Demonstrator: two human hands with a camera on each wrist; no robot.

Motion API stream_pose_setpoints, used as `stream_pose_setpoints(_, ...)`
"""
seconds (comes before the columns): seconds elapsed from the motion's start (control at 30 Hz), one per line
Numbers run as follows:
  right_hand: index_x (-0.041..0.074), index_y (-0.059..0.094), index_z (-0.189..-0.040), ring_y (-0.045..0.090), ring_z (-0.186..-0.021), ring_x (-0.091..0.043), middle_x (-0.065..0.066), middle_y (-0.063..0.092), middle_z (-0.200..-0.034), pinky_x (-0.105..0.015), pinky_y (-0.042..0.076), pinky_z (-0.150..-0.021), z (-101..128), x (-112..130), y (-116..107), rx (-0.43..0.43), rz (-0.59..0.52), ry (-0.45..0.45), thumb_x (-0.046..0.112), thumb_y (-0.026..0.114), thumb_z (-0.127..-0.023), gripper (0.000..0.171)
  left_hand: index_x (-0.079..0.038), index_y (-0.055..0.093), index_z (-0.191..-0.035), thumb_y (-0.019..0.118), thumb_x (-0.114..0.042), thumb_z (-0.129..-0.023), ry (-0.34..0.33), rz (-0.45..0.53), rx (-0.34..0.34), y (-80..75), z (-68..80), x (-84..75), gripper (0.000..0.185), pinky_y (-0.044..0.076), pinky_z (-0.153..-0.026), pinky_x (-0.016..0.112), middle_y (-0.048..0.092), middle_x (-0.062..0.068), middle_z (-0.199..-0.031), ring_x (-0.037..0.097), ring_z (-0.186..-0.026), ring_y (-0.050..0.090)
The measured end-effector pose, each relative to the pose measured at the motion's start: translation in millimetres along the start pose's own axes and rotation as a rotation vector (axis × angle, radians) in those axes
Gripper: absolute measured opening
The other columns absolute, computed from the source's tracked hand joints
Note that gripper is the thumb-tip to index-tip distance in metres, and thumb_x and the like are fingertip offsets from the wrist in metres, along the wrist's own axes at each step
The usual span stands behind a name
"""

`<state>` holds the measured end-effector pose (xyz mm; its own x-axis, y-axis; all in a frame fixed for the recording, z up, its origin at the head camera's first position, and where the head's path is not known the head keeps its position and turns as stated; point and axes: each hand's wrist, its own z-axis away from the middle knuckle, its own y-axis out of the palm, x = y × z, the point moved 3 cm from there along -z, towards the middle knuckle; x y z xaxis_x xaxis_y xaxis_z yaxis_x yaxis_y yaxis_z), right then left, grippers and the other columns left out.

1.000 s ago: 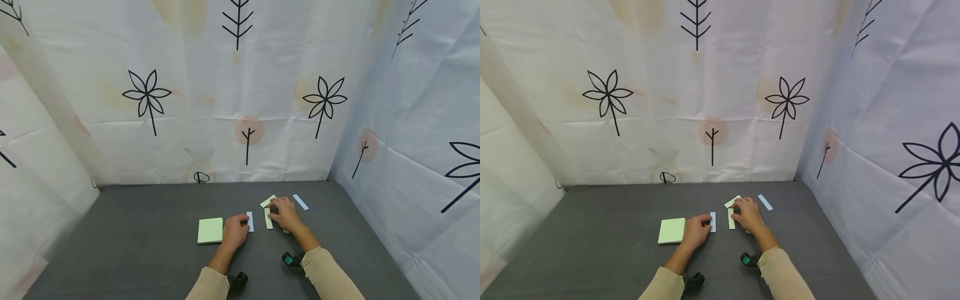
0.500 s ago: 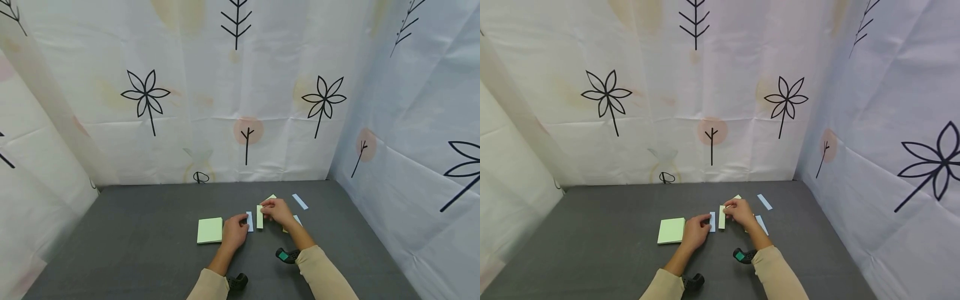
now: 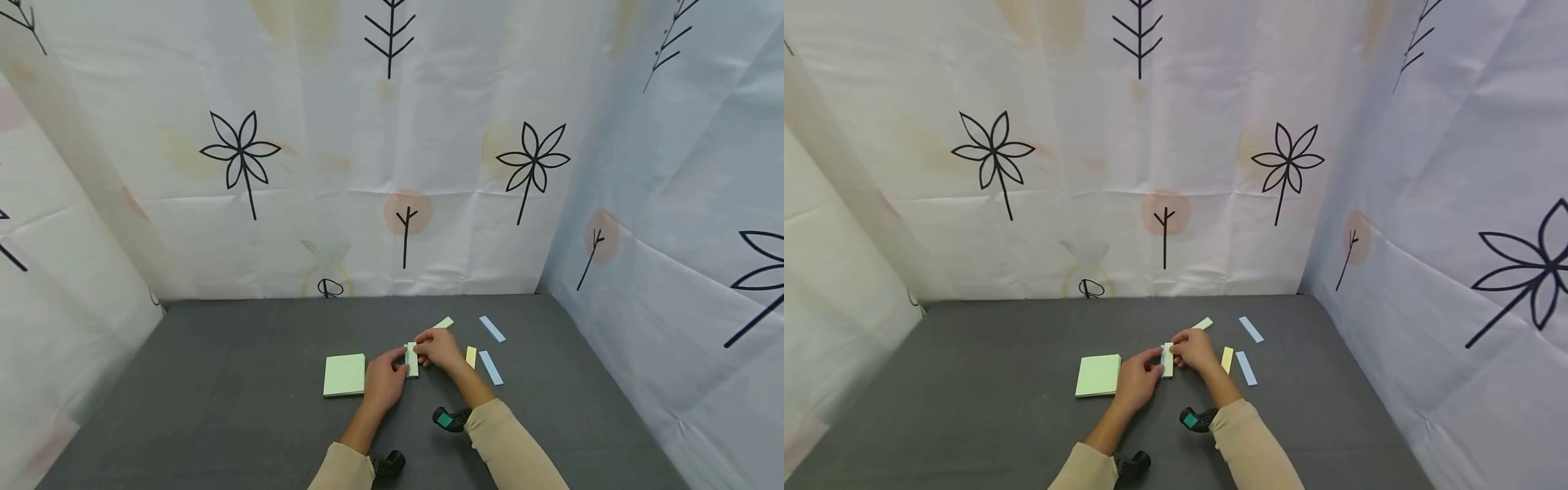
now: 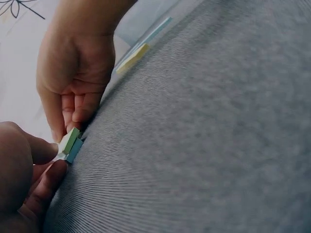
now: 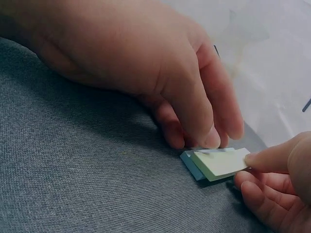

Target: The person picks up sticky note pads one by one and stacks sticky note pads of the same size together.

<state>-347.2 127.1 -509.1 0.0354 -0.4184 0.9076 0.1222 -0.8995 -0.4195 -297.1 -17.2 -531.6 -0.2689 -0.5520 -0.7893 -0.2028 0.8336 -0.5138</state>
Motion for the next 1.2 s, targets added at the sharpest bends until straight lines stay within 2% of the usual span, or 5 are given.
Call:
stream_pose_setpoints(0.27, -0.004, 0.070, -0.094, 0.058, -0.047, -0.012, -0.004, 0.064, -0.063, -0.029, 0.050, -0.045, -1.3, 1.8, 2.7, -0.017, 0.137, -0.034, -0.001, 0.070, -0.085, 0.010, -0.004, 0.072, -0.112, 0.073, -0.003, -0.081, -0.006, -0.015, 0.008, -0.1, 2.2, -1.1, 0.031, 0.042, -0.055, 0.027, 0.062, -0.005, -0.069, 0.007, -0.060, 0.054)
stream_pose_setpoints(0.47, -0.003, 0.071, -0.093, 0.057, -0.048, -0.011, -0.003, 0.063, -0.063, -0.028, 0.049, -0.045, -3.3, 0.7, 4.5, -0.009, 0.154, -0.025, -0.001, 0.071, -0.084, 0.010, -0.003, 0.072, -0.111, 0.073, -0.003, -0.081, -0.002, -0.010, 0.007, -1.4, 1.7, -1.8, 0.030, 0.043, -0.055, 0.026, 0.062, -0.005, -0.068, 0.008, -0.060, 0.054)
stream_pose_setpoints(0.77, -0.002, 0.073, -0.098, 0.058, -0.050, -0.013, -0.004, 0.065, -0.067, -0.029, 0.049, -0.046, -0.7, 1.7, 4.2, -0.007, 0.175, -0.060, 0.003, 0.070, -0.086, 0.013, -0.003, 0.072, -0.110, 0.073, -0.002, -0.080, 0.011, -0.010, 0.008, -2.9, 1.6, -3.0, 0.030, 0.044, -0.055, 0.027, 0.063, -0.003, -0.069, 0.009, -0.060, 0.055)
stream_pose_setpoints(1.2, -0.001, 0.074, -0.101, 0.058, -0.049, -0.012, -0.005, 0.067, -0.070, -0.029, 0.049, -0.047, -1.5, -0.8, 3.6, 0.004, 0.172, -0.070, 0.004, 0.069, -0.088, 0.015, -0.003, 0.073, -0.109, 0.073, -0.003, -0.079, 0.000, -0.027, 0.008, -1.4, 1.5, -2.3, 0.030, 0.045, -0.056, 0.028, 0.064, -0.003, -0.070, 0.010, -0.061, 0.057)
